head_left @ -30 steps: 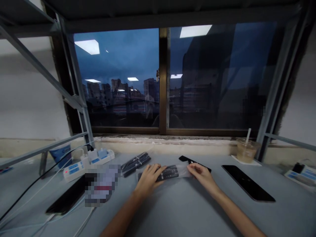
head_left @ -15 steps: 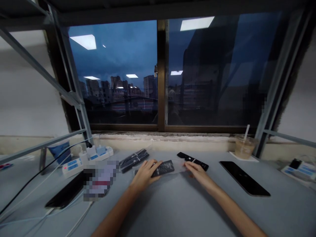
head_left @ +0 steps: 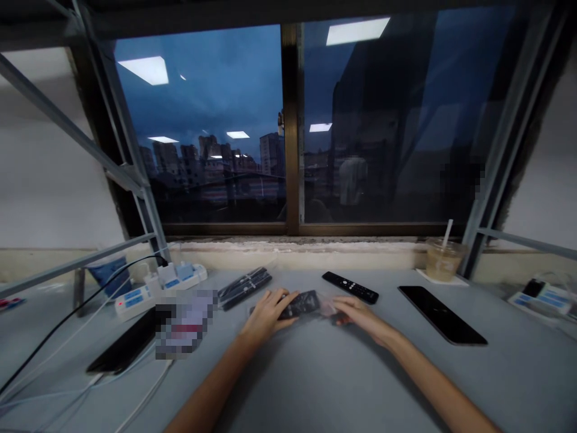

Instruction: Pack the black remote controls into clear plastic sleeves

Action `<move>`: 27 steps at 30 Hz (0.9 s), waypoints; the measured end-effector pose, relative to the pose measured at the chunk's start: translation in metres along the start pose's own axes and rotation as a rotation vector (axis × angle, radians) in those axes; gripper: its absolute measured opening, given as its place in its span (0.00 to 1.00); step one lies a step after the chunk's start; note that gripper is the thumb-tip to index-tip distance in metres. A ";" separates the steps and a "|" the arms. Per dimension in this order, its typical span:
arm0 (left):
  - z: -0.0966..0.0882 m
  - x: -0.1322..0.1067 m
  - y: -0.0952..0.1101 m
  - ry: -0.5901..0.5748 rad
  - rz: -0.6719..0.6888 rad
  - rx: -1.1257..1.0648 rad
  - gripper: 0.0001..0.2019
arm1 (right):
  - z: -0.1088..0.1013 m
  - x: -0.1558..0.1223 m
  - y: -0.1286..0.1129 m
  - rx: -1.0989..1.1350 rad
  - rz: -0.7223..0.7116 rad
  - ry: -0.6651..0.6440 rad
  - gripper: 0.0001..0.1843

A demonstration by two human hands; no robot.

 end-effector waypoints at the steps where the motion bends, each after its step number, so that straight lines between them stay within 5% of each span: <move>1: 0.000 0.000 0.001 0.004 0.011 0.003 0.24 | 0.000 0.001 -0.002 -0.041 -0.013 -0.006 0.14; 10: -0.010 -0.004 0.020 0.107 0.101 0.031 0.23 | -0.014 0.006 -0.006 -0.291 -0.090 0.102 0.18; 17: -0.009 -0.004 0.018 0.111 0.100 0.033 0.24 | 0.002 0.003 -0.011 -0.249 -0.045 0.074 0.22; 27: -0.016 -0.001 -0.010 0.063 0.028 0.039 0.24 | -0.024 -0.002 -0.023 -0.131 -0.105 0.252 0.18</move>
Point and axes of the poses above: each hand's wrist, its own x-axis towards the middle knuckle, its own z-axis out of the palm, y = z × x, the point moved 8 cm from there along x, towards the middle knuckle, and after that the axes turned 13 degrees about -y, right-handed, at the moved point
